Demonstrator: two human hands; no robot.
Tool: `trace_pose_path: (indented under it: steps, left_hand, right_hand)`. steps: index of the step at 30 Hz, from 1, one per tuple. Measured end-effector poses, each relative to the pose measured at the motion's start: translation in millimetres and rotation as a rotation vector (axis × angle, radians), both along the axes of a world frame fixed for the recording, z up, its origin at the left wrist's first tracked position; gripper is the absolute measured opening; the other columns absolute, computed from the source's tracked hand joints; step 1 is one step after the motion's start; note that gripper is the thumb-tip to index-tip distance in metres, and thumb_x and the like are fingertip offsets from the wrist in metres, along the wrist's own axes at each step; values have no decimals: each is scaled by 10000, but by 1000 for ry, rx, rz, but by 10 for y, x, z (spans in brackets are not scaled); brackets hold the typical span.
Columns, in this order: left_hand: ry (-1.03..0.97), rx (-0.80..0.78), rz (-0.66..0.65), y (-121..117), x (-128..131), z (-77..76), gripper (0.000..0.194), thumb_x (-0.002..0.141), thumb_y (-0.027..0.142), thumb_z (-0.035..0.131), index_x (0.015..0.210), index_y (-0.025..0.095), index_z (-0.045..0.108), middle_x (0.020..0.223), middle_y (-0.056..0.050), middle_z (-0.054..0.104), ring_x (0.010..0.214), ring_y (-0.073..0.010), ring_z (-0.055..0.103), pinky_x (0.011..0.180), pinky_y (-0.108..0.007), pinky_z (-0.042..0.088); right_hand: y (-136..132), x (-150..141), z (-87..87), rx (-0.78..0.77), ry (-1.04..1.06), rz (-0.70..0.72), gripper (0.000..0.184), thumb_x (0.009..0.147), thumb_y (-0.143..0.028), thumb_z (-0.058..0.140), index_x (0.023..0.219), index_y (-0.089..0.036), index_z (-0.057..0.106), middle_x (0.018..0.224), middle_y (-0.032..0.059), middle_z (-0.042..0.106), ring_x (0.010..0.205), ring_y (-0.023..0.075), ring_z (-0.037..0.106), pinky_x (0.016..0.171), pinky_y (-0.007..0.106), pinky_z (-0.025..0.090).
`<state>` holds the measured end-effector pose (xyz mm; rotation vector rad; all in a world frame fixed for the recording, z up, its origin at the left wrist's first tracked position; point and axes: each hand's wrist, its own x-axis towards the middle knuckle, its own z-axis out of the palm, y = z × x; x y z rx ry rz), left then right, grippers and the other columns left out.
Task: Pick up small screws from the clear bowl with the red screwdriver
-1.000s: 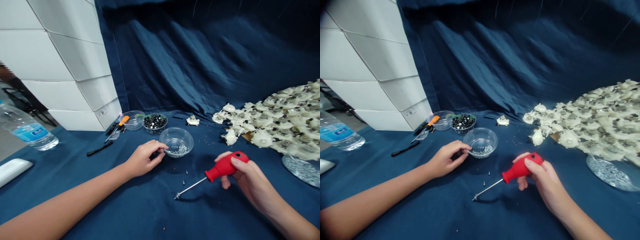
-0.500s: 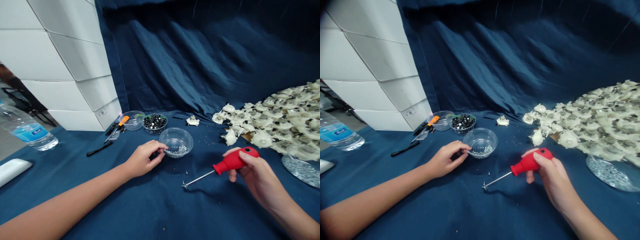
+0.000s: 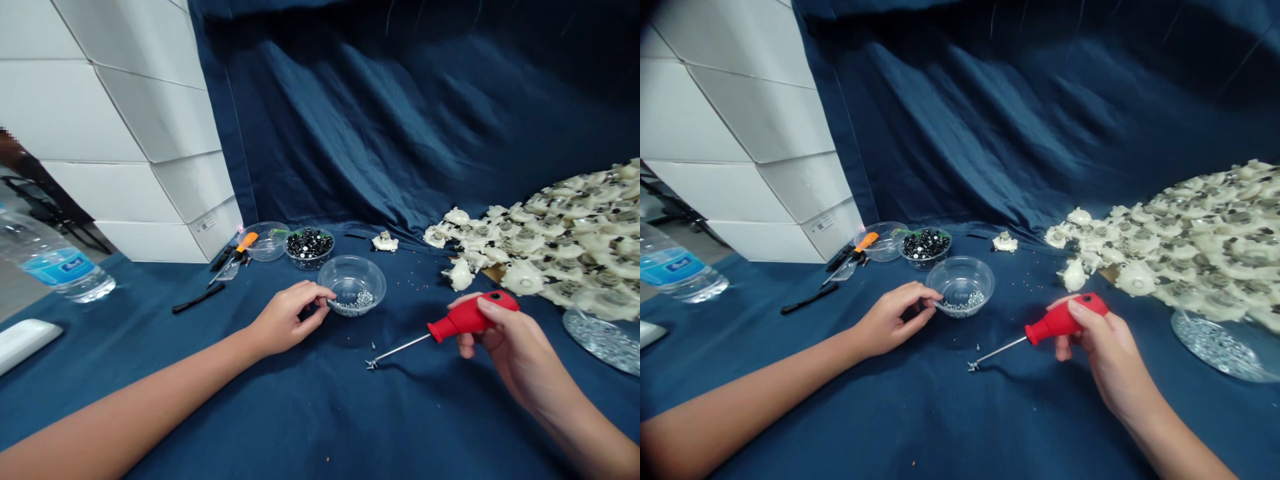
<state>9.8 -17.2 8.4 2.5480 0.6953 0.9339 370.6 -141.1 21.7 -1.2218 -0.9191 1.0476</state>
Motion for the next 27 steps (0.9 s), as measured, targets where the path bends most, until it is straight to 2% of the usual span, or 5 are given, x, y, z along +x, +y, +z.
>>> trace_pose_path:
  steps: [12, 16, 22, 27]
  left_hand:
    - [-1, -6, -2, -3, 4, 6, 237, 1057, 194, 618, 1273, 216, 711, 987, -54, 741, 840, -174, 664, 767, -308, 547]
    - [-1, -11, -4, 0, 2, 2, 234, 1059, 200, 616, 1272, 212, 712, 990, -58, 740, 843, -177, 661, 765, -314, 549]
    - [1, -9, -9, 6, -8, -11, 238, 1059, 197, 615, 1280, 215, 702, 996, -59, 738, 846, -177, 660, 765, -317, 545]
    - [1, -11, -8, 6, -11, -12, 243, 1054, 192, 622, 1281, 220, 701, 1002, -54, 739, 862, -178, 668, 771, -314, 546]
  right_hand:
    - [-17, -77, 87, -27, 11, -105, 403, 934, -572, 795, 982, -172, 813, 623, 49, 719, 573, 196, 625, 529, 277, 504]
    - [-14, -73, 87, 1, -1, -104, 389, 944, -569, 783, 967, -182, 814, 629, 46, 717, 577, 193, 620, 533, 277, 509]
    - [-19, -41, 100, 42, -18, -96, 340, 975, -536, 747, 979, -206, 829, 663, 69, 726, 615, 236, 622, 530, 335, 519]
    - [-28, -58, 104, 34, 31, -99, 329, 963, -533, 768, 976, -210, 827, 655, 60, 727, 618, 213, 621, 535, 298, 517]
